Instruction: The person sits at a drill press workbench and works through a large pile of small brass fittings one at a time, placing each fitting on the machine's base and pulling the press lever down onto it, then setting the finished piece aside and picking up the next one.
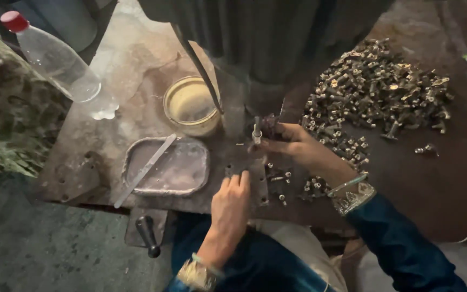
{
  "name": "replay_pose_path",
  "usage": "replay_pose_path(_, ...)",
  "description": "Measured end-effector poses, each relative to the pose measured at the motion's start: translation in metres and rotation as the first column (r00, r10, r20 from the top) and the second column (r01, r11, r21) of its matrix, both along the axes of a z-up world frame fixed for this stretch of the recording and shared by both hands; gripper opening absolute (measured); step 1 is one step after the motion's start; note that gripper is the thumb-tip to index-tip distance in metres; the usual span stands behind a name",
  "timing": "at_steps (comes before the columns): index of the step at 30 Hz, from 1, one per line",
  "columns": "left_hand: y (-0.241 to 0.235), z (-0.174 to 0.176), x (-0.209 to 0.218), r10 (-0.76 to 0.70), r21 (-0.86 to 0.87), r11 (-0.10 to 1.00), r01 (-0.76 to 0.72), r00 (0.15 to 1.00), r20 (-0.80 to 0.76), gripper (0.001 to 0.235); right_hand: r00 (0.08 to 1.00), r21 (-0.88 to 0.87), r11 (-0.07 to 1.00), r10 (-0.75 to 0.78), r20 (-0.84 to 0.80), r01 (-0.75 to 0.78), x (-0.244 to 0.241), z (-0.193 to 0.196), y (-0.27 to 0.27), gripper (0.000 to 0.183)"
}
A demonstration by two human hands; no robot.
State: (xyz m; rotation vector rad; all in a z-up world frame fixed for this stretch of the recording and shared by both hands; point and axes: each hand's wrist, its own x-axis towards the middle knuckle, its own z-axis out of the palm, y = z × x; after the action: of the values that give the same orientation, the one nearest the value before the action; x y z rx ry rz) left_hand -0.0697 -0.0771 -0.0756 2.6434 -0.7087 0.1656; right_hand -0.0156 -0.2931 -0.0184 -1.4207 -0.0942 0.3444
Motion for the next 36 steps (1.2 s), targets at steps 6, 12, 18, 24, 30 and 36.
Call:
replay_pose_path(6, -0.057, -0.032, 0.015, -0.155, -0.15, 0.961, 0.232, 0.902, 0.403, 0.023, 0.987, -0.032, 0.998, -0.045, 0.157, 0.05, -0.006, -0.005, 0.006, 0.032)
replay_pose_path(12, -0.081, -0.043, 0.019, -0.334, 0.273, 0.923, 0.27, 0.917, 0.22, 0.022, 0.991, 0.018, 0.991, -0.133, -0.033, 0.133, -0.013, -0.007, 0.012, 0.03)
replay_pose_path(18, 0.009, 0.006, -0.007, -0.091, -0.215, 0.973, 0.087, 0.996, -0.006, 0.028, 0.904, 0.073, 0.905, -0.422, 0.06, 0.418, -0.036, -0.007, 0.061, 0.031)
replay_pose_path(24, 0.092, 0.042, 0.027, 0.182, -0.42, 0.894, -0.156, 0.983, 0.022, 0.039, 0.894, 0.192, 0.878, -0.448, 0.005, 0.439, -0.041, -0.007, 0.07, 0.022)
replay_pose_path(30, 0.093, 0.005, 0.047, 0.197, -0.157, 0.966, -0.205, 0.978, -0.062, 0.024, 0.827, 0.1, 0.828, -0.558, 0.071, 0.551, -0.043, 0.012, 0.075, 0.022)
replay_pose_path(36, 0.101, 0.003, 0.054, 0.189, -0.396, 0.893, -0.214, 0.977, -0.101, 0.018, 0.818, 0.1, 0.82, -0.571, 0.066, 0.564, -0.042, 0.003, 0.07, 0.019)
